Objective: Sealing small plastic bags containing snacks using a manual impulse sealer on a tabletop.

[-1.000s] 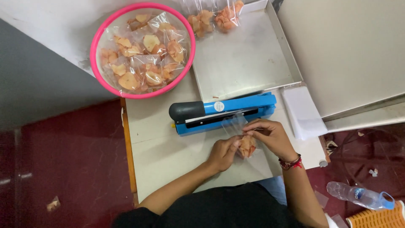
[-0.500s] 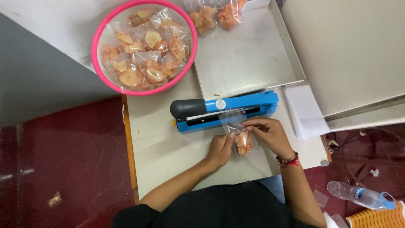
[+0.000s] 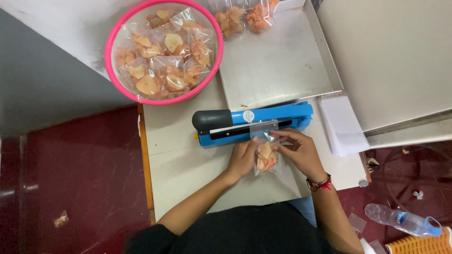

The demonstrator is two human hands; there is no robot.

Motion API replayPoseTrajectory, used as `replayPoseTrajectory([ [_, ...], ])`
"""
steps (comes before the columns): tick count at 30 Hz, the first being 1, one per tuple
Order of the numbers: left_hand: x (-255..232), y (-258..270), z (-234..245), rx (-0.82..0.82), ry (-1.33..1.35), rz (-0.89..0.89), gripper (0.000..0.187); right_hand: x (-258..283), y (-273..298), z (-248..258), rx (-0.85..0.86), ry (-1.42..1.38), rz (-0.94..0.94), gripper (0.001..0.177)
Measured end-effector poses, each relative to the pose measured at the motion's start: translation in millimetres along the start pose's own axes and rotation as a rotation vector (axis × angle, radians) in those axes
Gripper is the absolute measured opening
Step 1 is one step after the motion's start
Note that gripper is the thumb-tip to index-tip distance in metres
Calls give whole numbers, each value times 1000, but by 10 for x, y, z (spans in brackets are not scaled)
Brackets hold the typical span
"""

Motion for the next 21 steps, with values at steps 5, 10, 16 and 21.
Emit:
replayPoseTrajectory([
  [5, -49, -6, 10, -6, -52, -58, 57, -97, 40, -11, 30, -16, 9, 38],
  [10, -16, 5, 21, -9, -69, -50, 58, -141, 106, -108, 131, 5, -4, 47],
  [16, -19, -41, 16, 10, -256, -38, 63, -195, 175, -253, 276, -4, -52, 64],
  [21, -152, -38, 94, 110, -428, -15, 67, -46, 187, -206, 254, -23, -77, 57],
])
Point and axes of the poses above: each hand's wrist, its own y-axis away from the middle knuckle, its own z-axis out of the back of the hand, x = y × z, the point moved 10 cm from there along -y, towards the middle knuckle, and after that the axes turned 4 degrees about y, right-handed, at the moved point
